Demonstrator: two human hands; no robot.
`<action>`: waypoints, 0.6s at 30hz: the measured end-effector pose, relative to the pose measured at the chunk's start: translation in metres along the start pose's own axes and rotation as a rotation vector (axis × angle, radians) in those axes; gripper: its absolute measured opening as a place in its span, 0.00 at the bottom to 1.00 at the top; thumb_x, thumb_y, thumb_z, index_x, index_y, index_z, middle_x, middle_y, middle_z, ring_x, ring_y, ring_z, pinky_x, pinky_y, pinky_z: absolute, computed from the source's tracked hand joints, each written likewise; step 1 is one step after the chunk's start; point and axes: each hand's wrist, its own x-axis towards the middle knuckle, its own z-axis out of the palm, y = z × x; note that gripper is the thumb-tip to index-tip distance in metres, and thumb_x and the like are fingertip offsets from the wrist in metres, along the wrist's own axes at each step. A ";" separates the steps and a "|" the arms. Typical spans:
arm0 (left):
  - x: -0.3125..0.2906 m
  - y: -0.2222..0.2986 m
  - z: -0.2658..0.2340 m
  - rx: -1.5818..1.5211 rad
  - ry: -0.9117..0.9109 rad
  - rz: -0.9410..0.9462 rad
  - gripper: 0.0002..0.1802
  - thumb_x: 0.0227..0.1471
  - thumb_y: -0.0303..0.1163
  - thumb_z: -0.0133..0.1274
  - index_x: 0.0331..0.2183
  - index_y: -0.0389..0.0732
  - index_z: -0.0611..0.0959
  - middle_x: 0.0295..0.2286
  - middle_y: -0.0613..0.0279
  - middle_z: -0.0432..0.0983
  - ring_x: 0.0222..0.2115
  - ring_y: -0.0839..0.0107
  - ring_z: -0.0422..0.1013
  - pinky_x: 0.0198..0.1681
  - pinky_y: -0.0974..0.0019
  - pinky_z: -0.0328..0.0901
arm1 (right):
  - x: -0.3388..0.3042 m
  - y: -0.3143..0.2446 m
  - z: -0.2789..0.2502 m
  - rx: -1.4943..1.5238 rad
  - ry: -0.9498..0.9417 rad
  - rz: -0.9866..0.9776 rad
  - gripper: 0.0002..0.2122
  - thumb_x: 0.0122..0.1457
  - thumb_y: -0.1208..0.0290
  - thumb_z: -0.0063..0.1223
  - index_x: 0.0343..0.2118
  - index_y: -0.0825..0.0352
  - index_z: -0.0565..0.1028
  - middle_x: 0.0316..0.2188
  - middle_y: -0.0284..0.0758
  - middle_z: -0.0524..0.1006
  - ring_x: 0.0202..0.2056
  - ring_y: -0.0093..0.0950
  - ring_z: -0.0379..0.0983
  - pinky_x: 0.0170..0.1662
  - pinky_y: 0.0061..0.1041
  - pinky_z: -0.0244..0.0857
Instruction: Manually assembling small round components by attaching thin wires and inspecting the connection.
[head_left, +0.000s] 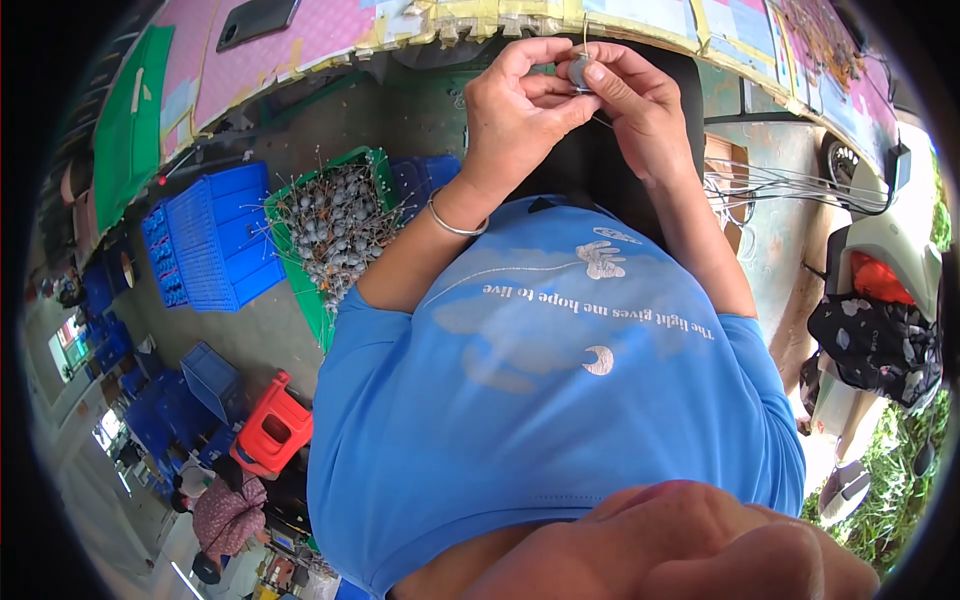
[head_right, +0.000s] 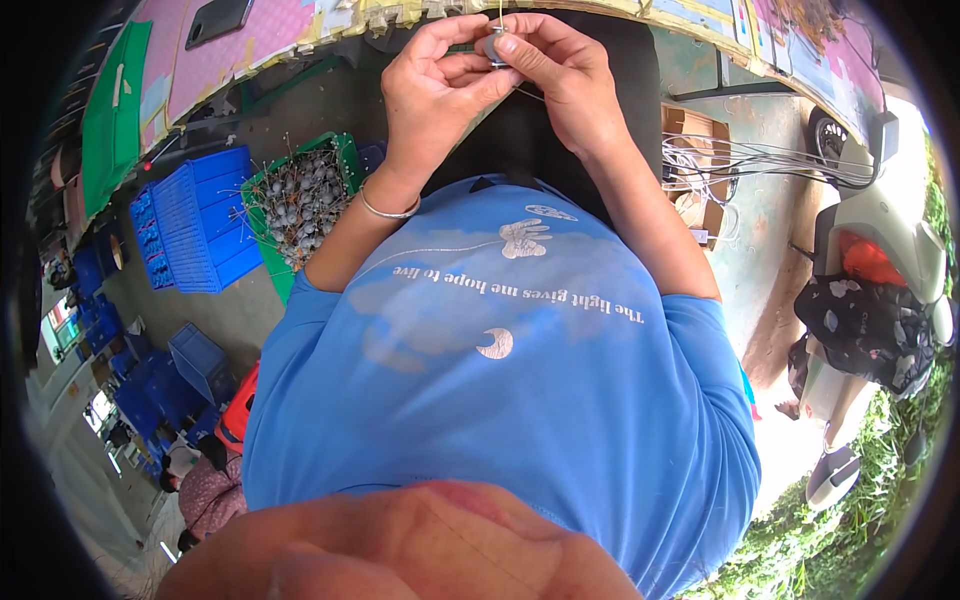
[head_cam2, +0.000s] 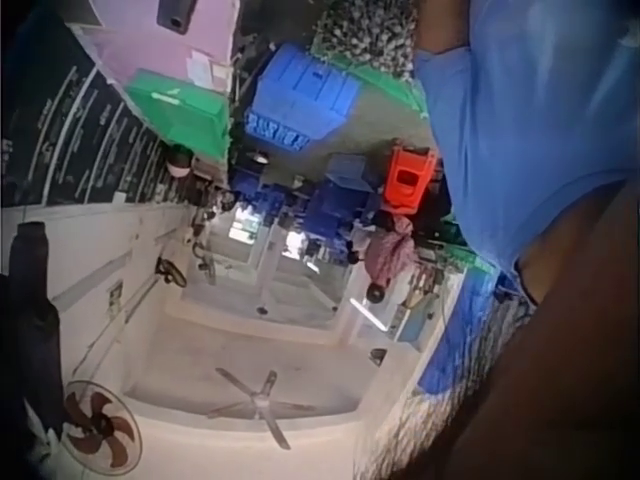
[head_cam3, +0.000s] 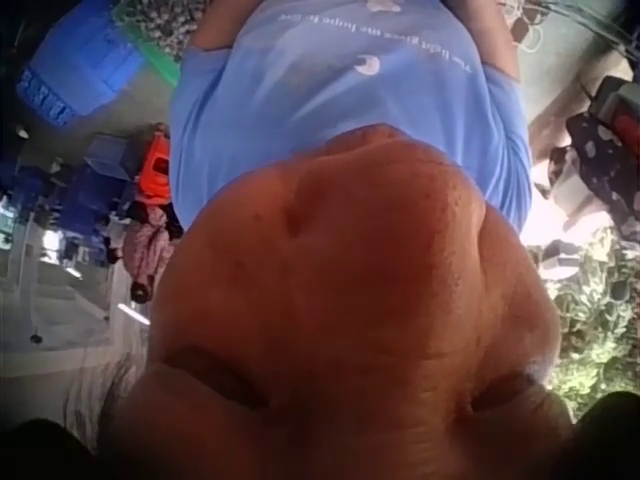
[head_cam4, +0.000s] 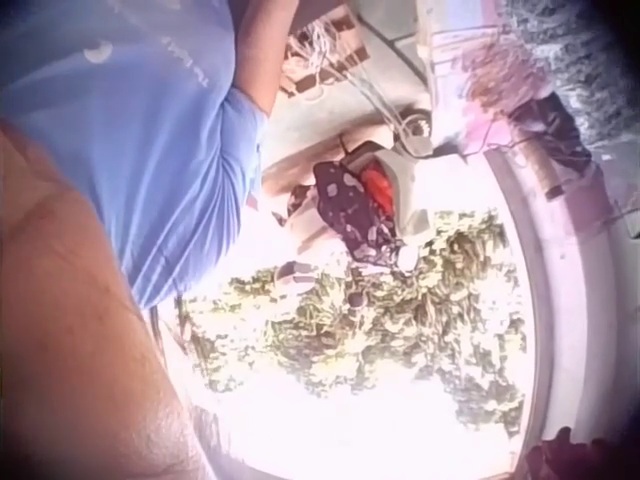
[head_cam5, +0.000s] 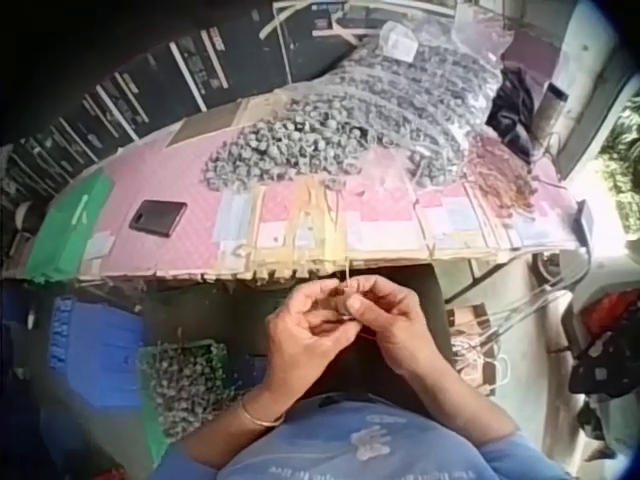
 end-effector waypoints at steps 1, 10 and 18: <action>-0.003 -0.006 -0.003 0.025 0.006 -0.003 0.18 0.47 0.13 0.59 0.43 0.27 0.78 0.38 0.51 0.79 0.36 0.69 0.78 0.37 0.69 0.77 | 0.000 -0.001 0.003 -0.103 0.031 -0.060 0.11 0.62 0.72 0.53 0.45 0.72 0.75 0.39 0.37 0.79 0.40 0.24 0.75 0.46 0.22 0.67; -0.022 0.007 -0.029 0.125 0.028 0.083 0.10 0.47 0.23 0.63 0.34 0.31 0.82 0.23 0.58 0.81 0.21 0.74 0.78 0.21 0.77 0.71 | 0.007 -0.008 0.003 -0.114 0.057 -0.092 0.05 0.60 0.73 0.55 0.35 0.69 0.80 0.37 0.37 0.80 0.40 0.26 0.77 0.48 0.28 0.71; -0.093 0.027 -0.145 0.242 0.171 -0.310 0.14 0.49 0.29 0.63 0.37 0.31 0.83 0.22 0.59 0.80 0.19 0.79 0.75 0.18 0.80 0.65 | 0.012 0.009 0.013 -0.338 -0.298 0.251 0.12 0.62 0.75 0.53 0.47 0.73 0.75 0.39 0.38 0.79 0.40 0.25 0.77 0.49 0.24 0.70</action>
